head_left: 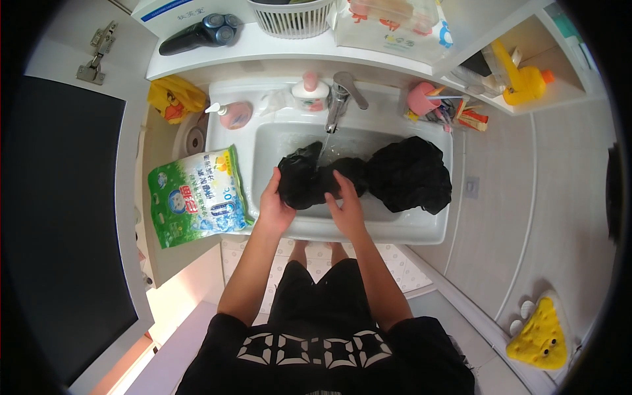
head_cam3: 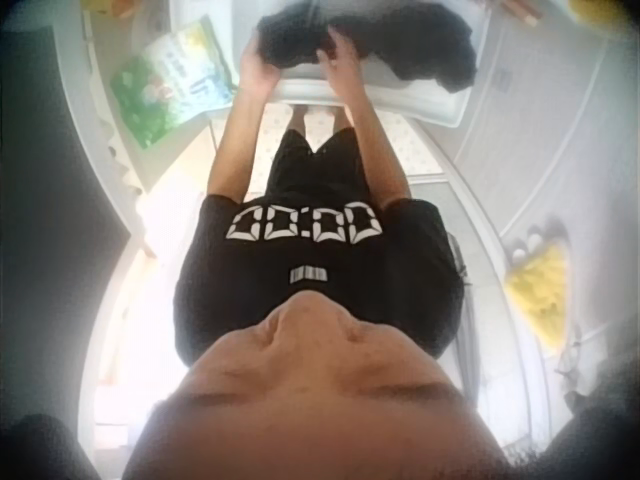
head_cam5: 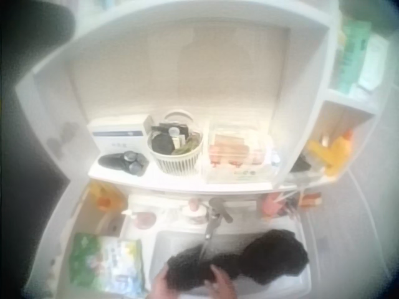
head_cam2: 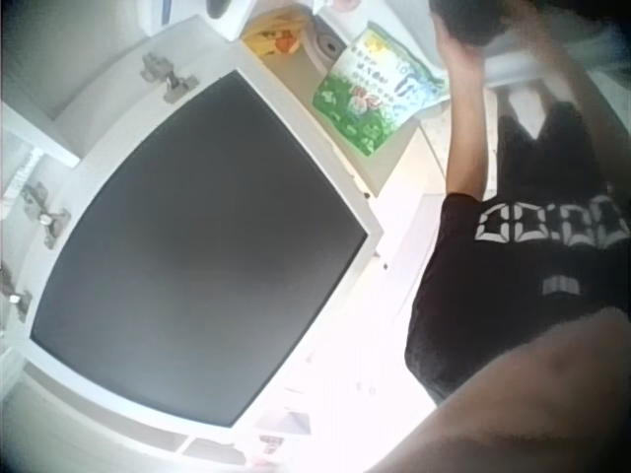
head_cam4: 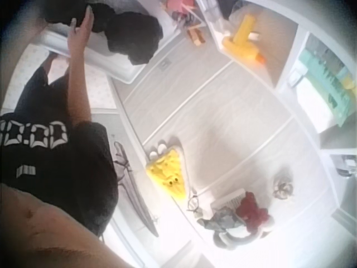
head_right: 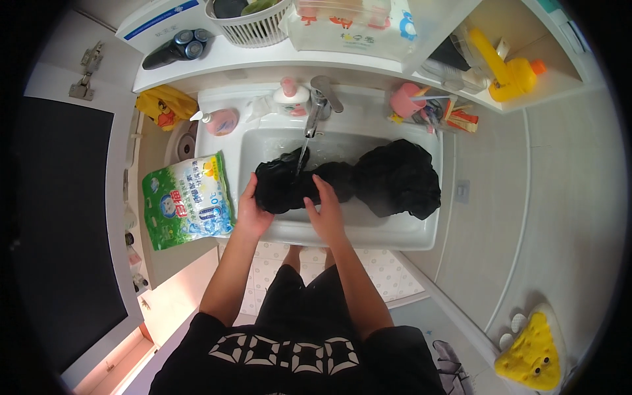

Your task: The person washes black garments by hand in a bathroom sink, first placing a bag of laundry detergent on the counter, then turning on the faucet, and finally scrubbing and wringing the clothes under running water.

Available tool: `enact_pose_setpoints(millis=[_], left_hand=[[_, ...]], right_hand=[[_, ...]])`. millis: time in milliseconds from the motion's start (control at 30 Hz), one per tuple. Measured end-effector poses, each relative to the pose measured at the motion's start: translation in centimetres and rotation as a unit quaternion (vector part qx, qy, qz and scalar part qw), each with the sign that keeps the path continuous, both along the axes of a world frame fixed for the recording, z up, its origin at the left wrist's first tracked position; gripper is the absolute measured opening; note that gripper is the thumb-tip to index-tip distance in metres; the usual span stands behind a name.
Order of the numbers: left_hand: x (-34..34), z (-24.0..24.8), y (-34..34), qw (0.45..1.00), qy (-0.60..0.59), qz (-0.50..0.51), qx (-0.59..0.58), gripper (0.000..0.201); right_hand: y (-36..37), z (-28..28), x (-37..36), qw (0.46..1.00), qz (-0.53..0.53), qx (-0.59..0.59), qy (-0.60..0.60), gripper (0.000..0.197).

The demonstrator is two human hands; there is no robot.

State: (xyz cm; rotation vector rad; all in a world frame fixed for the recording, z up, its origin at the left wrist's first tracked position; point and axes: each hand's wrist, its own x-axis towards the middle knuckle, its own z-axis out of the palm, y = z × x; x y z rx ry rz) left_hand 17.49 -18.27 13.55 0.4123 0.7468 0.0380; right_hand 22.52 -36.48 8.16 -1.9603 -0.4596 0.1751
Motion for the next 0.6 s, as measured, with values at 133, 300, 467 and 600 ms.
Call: enact_pose_setpoints(millis=[133, 300, 467, 600], left_hand=[[1.2, 2.6, 0.1, 0.994, -0.071, 0.006, -0.084, 0.052], [1.9, 5.5, 1.8, 0.965, -0.230, 0.021, -0.126, 0.053], [3.5, 6.3, 2.1, 0.955, -0.255, 0.028, -0.151, 0.049], [4.3, 5.4, 2.4, 0.986, -0.159, 0.028, -0.036, 0.046]], right_hand=[[1.0, -2.5, 2.4, 0.999, 0.014, 0.029, -0.012, 0.050], [0.0, -1.7, 4.1, 0.979, 0.195, -0.046, 0.024, 0.046], [-1.8, -3.3, 3.3, 0.979, 0.127, -0.117, -0.112, 0.035], [-2.9, -3.7, 2.0, 0.991, 0.011, -0.115, 0.067, 0.030]])
